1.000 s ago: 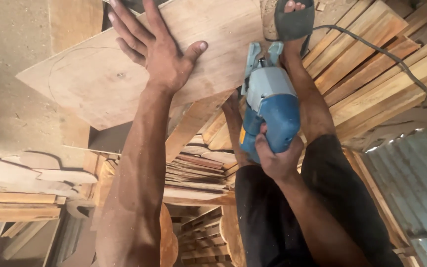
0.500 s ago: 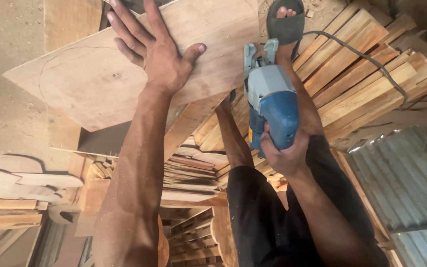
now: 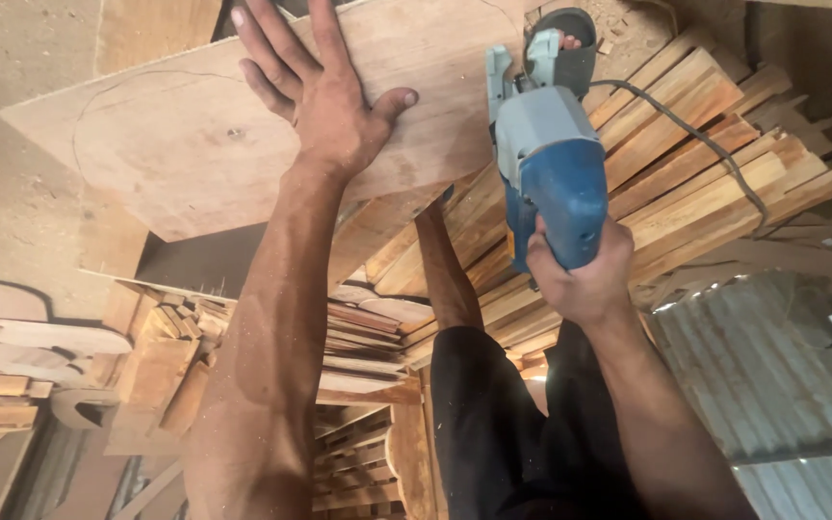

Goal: The person cuts a curved piece of plywood using a jigsaw.

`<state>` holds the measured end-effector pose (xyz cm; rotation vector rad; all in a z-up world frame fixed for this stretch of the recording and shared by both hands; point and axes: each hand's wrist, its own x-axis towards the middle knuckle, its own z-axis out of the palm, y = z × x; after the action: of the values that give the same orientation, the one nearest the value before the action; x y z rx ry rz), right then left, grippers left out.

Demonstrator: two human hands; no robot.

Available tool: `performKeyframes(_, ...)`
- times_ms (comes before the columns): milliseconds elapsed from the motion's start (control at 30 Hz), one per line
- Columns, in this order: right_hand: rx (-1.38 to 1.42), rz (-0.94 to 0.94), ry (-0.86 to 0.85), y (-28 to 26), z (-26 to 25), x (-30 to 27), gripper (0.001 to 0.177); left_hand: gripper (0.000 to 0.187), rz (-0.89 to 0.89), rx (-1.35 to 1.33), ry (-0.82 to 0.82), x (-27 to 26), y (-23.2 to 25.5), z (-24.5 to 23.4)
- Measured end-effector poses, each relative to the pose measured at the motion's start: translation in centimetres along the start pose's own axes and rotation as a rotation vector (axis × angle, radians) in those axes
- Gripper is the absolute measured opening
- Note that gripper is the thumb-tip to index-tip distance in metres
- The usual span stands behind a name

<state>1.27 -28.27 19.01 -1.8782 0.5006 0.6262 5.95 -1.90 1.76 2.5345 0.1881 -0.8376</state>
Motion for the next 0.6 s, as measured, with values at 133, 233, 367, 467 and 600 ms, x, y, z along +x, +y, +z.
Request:
performKeyframes(133, -0.120, -0.045, -0.031, -0.2, -1.0, 0.9, 0.014, 0.140, -0.043, -0.027, -0.055, 0.1, 1.2, -1.3)
performKeyframes(233, -0.152, -0.045, -0.062, -0.5, -1.5, 1.5, 0.013, 0.140, -0.074, -0.055, -0.079, 0.2, 1.6, -1.7)
performKeyframes(367, -0.208, -0.038, -0.108, -0.8, -2.1, 2.0, 0.013, 0.140, -0.094, -0.086, -0.096, 0.0, 1.9, -1.9)
performKeyframes(467, -0.232, -0.043, -0.111, -1.4, -2.2, 2.6, 0.014, 0.141, -0.088, -0.085, -0.081, 0.2, 1.8, -1.3)
performKeyframes(600, -0.283, -0.069, -0.125, -1.6, -2.6, 3.0, 0.016, 0.141, -0.090, -0.076, -0.071, 0.2, 1.9, -1.4)
